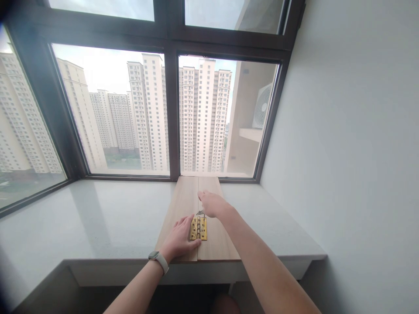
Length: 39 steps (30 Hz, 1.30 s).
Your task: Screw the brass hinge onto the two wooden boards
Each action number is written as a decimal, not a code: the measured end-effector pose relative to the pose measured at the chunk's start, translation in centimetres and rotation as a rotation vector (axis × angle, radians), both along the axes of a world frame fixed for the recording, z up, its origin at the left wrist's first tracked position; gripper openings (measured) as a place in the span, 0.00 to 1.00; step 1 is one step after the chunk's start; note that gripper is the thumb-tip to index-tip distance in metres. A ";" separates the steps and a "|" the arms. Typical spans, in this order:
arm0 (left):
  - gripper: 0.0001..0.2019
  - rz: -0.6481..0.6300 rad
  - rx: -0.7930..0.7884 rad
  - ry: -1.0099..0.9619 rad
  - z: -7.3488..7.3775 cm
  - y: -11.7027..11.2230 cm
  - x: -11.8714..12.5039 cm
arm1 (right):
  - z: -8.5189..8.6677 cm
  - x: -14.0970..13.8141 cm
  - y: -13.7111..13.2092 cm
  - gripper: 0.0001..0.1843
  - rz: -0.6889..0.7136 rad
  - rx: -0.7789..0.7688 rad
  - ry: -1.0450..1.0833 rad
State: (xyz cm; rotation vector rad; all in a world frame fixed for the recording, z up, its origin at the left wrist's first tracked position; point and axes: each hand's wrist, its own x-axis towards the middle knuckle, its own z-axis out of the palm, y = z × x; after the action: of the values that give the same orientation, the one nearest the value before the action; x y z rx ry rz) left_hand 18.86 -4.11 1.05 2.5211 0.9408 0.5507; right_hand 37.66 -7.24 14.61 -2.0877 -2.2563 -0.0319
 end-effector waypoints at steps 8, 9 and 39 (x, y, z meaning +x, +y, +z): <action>0.45 0.003 0.005 -0.006 -0.3 0.1 0.0 | 0.6 -0.1 -0.3 0.02 0.001 0.032 0.048; 0.45 0.001 0.006 -0.006 -0.3 0.1 0.0 | 0.6 -0.1 -0.2 0.01 0.002 0.036 0.052; 0.46 -0.015 0.033 -0.011 -1.1 0.6 0.1 | -0.3 -0.3 0.2 0.12 -0.133 0.009 -0.110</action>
State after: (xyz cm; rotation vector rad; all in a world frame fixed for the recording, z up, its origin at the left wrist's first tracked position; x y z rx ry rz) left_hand 18.92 -3.55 0.00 2.5490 0.9154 0.5797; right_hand 37.39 -7.05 14.33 -2.2808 -2.1665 -0.1673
